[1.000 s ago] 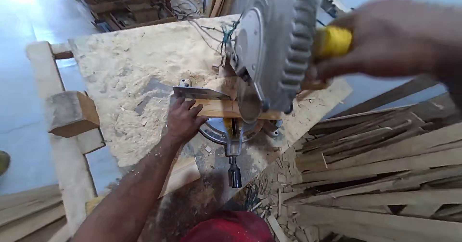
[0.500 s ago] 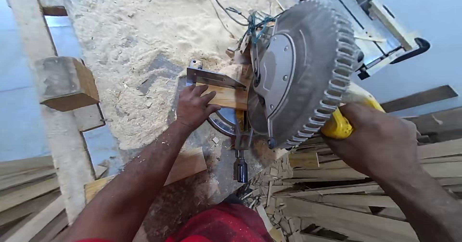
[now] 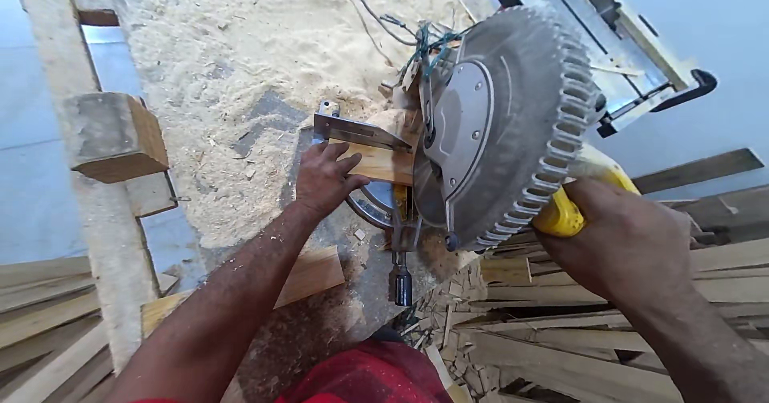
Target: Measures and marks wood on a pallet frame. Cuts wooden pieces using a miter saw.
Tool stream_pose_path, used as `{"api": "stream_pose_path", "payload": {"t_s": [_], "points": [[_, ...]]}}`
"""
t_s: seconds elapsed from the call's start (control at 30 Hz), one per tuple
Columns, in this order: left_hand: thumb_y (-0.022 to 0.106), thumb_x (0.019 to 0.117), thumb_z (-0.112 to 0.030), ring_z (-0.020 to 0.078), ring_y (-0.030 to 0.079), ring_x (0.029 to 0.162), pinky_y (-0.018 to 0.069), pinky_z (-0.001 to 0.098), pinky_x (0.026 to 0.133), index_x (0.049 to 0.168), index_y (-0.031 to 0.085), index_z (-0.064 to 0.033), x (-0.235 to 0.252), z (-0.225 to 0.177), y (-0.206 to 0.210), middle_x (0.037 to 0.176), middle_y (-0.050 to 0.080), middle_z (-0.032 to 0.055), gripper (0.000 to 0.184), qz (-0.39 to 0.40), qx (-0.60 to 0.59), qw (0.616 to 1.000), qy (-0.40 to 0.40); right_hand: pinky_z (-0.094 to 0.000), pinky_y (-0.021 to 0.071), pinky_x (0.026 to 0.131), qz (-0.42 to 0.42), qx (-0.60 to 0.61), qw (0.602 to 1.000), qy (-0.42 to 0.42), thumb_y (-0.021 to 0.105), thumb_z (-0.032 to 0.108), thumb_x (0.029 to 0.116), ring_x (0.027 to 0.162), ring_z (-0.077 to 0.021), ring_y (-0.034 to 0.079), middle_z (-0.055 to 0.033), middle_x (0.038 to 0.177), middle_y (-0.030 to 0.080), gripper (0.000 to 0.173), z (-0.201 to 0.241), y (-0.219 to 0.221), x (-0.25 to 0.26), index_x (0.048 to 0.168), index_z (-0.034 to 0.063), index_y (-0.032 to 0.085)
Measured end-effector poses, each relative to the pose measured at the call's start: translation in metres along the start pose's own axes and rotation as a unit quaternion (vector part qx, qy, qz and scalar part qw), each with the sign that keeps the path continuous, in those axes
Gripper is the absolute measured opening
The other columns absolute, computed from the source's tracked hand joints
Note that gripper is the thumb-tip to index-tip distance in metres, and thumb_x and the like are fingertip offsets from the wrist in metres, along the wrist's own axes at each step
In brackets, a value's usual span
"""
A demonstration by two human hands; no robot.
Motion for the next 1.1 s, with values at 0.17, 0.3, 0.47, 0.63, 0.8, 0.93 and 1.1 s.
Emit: {"api": "stream_pose_path", "payload": {"t_s": [0.17,0.3,0.47,0.63,0.8,0.93,1.1], "points": [[0.056,0.0924,-0.072,0.0332,0.055,0.133,0.0403,0.0551,0.112,0.129,0.073,-0.0296,0.0,0.0,0.0,0.14,0.064,0.006,0.058,0.003,0.001,1.0,-0.003,-0.0541,0.04,0.045,-0.021,-0.001,1.0,0.008,0.055,0.041,0.0901,0.059,-0.0384,0.061,-0.0156,0.068,0.058,0.038,0.002,0.002,-0.004,0.079,0.0044,0.058],[0.055,0.0929,-0.072,0.0341,0.053,0.135,0.0397,0.0565,0.114,0.13,0.072,-0.0286,0.001,0.0,0.0,0.141,0.063,0.0069,0.059,0.019,-0.009,1.0,-0.005,-0.0544,0.0404,0.045,-0.022,-0.001,1.0,0.016,0.056,0.041,0.0891,0.059,-0.0391,0.061,-0.0158,0.069,0.058,0.037,0.002,0.007,-0.008,0.078,0.0047,0.057],[0.056,0.0926,-0.072,0.0332,0.054,0.134,0.0409,0.0556,0.113,0.128,0.073,-0.029,0.003,0.0,0.0,0.141,0.064,0.0054,0.058,0.016,-0.008,1.0,-0.007,-0.0544,0.0404,0.047,-0.047,0.003,0.999,0.017,0.057,0.037,0.0892,0.059,-0.0385,0.06,-0.0156,0.069,0.058,0.035,0.004,0.008,-0.011,0.078,0.0041,0.057],[0.057,0.092,-0.072,0.0313,0.054,0.133,0.0423,0.0534,0.112,0.128,0.073,-0.0295,0.006,0.0,-0.002,0.14,0.064,0.0043,0.058,0.017,-0.004,1.0,-0.006,-0.0565,0.0483,0.052,-0.085,0.009,0.996,0.026,0.06,0.035,0.0897,0.066,-0.0396,0.065,-0.0177,0.075,0.063,0.033,0.016,0.032,-0.032,0.082,0.003,0.062],[0.069,0.0873,-0.064,0.0315,0.053,0.132,0.0441,0.0546,0.11,0.132,0.07,-0.0303,0.011,0.0,-0.006,0.144,0.06,0.0047,0.056,0.066,-0.008,0.998,0.006,-0.0551,0.0514,0.049,-0.005,0.052,0.999,-0.004,0.069,0.04,0.0834,0.064,-0.0339,0.067,-0.0103,0.074,0.066,0.029,0.002,0.028,-0.016,0.088,0.0111,0.069],[0.069,0.0975,-0.038,0.037,0.056,0.131,0.0474,0.0566,0.107,0.136,0.068,-0.0237,0.004,-0.003,-0.009,0.144,0.061,0.011,0.041,0.1,0.032,0.992,0.073,-0.0629,0.0545,0.073,-0.114,0.107,0.987,0.038,0.073,0.041,0.0898,0.091,-0.0384,0.07,-0.0184,0.106,0.072,0.041,-0.047,-0.052,0.03,0.116,0.0106,0.072],[0.061,0.1021,-0.016,0.0352,0.069,0.116,0.0573,0.0584,0.094,0.134,0.068,-0.0119,-0.049,0.007,-0.075,0.137,0.066,0.0135,0.033,0.028,0.005,0.999,0.033,-0.0438,0.0506,0.104,-0.31,0.194,0.903,0.224,0.067,0.039,0.0975,0.131,-0.0315,0.055,-0.0248,0.141,0.055,0.057,-0.12,-0.001,0.013,0.138,0.0,0.056]]}}
Point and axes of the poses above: each hand's wrist, its own x-axis towards the middle knuckle, its own y-axis out of the palm, z = x × y, the point moved 9 cm from there along x, towards the middle knuckle
